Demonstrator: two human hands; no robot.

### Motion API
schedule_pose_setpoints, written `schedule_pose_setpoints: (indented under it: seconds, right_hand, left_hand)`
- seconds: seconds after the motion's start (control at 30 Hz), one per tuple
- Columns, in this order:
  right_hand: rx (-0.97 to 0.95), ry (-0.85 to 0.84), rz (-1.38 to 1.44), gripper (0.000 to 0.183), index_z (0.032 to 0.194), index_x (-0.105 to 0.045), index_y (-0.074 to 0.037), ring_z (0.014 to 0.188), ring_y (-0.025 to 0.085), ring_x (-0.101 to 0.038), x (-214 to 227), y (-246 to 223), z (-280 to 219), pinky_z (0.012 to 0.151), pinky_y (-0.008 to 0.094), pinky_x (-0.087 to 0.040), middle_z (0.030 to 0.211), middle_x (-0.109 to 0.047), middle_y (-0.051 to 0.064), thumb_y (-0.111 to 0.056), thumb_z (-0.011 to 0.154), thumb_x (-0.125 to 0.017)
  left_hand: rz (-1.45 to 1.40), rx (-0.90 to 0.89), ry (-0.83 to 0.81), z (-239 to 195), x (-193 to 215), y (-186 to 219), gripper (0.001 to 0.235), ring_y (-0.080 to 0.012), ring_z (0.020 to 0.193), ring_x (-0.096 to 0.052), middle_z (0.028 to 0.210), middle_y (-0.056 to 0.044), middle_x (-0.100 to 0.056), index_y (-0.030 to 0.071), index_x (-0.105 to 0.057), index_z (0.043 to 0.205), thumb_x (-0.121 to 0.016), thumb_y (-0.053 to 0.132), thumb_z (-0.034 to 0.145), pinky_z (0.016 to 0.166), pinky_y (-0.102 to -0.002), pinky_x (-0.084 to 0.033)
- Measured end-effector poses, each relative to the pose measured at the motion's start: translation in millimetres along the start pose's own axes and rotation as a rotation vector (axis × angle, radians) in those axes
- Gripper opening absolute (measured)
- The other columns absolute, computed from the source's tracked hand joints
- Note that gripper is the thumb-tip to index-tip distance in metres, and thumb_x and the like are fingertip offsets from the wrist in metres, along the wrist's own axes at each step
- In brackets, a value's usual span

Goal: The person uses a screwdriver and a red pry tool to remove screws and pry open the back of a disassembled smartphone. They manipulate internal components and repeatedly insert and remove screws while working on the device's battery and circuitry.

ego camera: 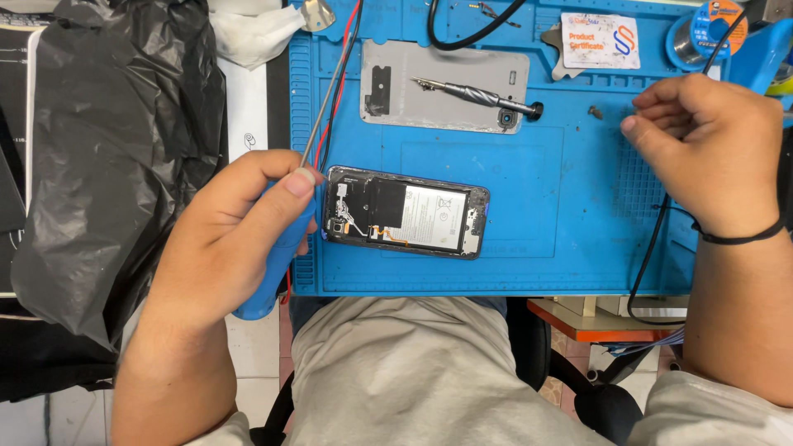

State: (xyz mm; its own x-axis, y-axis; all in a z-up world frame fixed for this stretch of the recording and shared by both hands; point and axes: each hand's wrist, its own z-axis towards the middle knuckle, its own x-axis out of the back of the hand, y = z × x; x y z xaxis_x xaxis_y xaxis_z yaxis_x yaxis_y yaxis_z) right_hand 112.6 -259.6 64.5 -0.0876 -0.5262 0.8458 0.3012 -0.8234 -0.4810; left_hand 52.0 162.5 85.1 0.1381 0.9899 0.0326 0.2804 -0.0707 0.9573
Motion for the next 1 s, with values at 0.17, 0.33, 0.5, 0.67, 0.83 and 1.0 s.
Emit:
schedule_pose_setpoints:
  seconds: [0.17,0.33,0.5,0.67,0.83,1.0]
  right_hand:
    - [0.054,0.025,-0.263,0.012,0.104,-0.077,0.004,0.076,0.027,-0.07,-3,16,-2,0.068,0.033,-0.054,0.09,-0.073,0.019,0.002,0.094,-0.084]
    - [0.214,0.089,-0.245,0.031,0.123,-0.073,0.001,0.097,0.018,-0.073,-8,27,-4,0.087,0.024,-0.058,0.116,-0.074,0.013,0.011,0.096,-0.061]
    - [0.205,0.068,-0.222,0.018,0.114,-0.074,0.003,0.09,0.026,-0.071,-8,1,2,0.077,0.033,-0.054,0.098,-0.071,0.014,0.001,0.096,-0.076]
    - [0.474,-0.054,-0.246,0.032,0.114,-0.073,0.002,0.1,0.036,-0.066,-37,-35,21,0.089,0.044,-0.051,0.106,-0.071,0.015,-0.01,0.086,-0.084]
    - [0.496,-0.062,-0.321,0.011,0.102,-0.074,-0.006,0.093,0.032,-0.064,-55,-43,31,0.09,0.043,-0.051,0.094,-0.069,0.008,-0.004,0.092,-0.078]
    - [0.492,-0.019,-0.289,0.008,0.105,-0.07,-0.005,0.096,0.03,-0.064,-43,-37,31,0.088,0.039,-0.049,0.101,-0.068,0.009,-0.003,0.097,-0.072]
  left_hand:
    - [-0.041,0.033,0.002,1,1,-3,0.024,-0.009,0.071,-0.061,0.084,-0.003,-0.067,0.004,-0.068,0.114,-0.06,0.023,0.102,0.061,-0.025,-0.053]
    - [-0.079,0.043,0.007,-1,3,-7,0.025,-0.0098,0.069,-0.061,0.081,-0.004,-0.066,0.004,-0.067,0.115,-0.059,0.023,0.103,0.057,-0.026,-0.051]
    - [-0.122,0.051,0.023,1,6,-13,0.026,-0.011,0.066,-0.061,0.079,-0.005,-0.065,0.004,-0.066,0.116,-0.057,0.026,0.105,0.056,-0.026,-0.051]
    - [-0.17,0.064,0.024,2,4,-20,0.025,-0.0113,0.066,-0.062,0.08,-0.005,-0.066,0.006,-0.063,0.117,-0.057,0.027,0.105,0.059,-0.026,-0.052]
    - [-0.076,0.029,-0.008,7,3,-20,0.023,-0.0103,0.066,-0.062,0.086,-0.004,-0.069,0.005,-0.06,0.111,-0.072,0.016,0.095,0.057,-0.026,-0.051]
    - [0.029,0.059,-0.037,32,0,-11,0.024,-0.0091,0.061,-0.061,0.078,-0.001,-0.062,0.006,-0.063,0.103,-0.077,0.023,0.093,0.053,-0.025,-0.049]
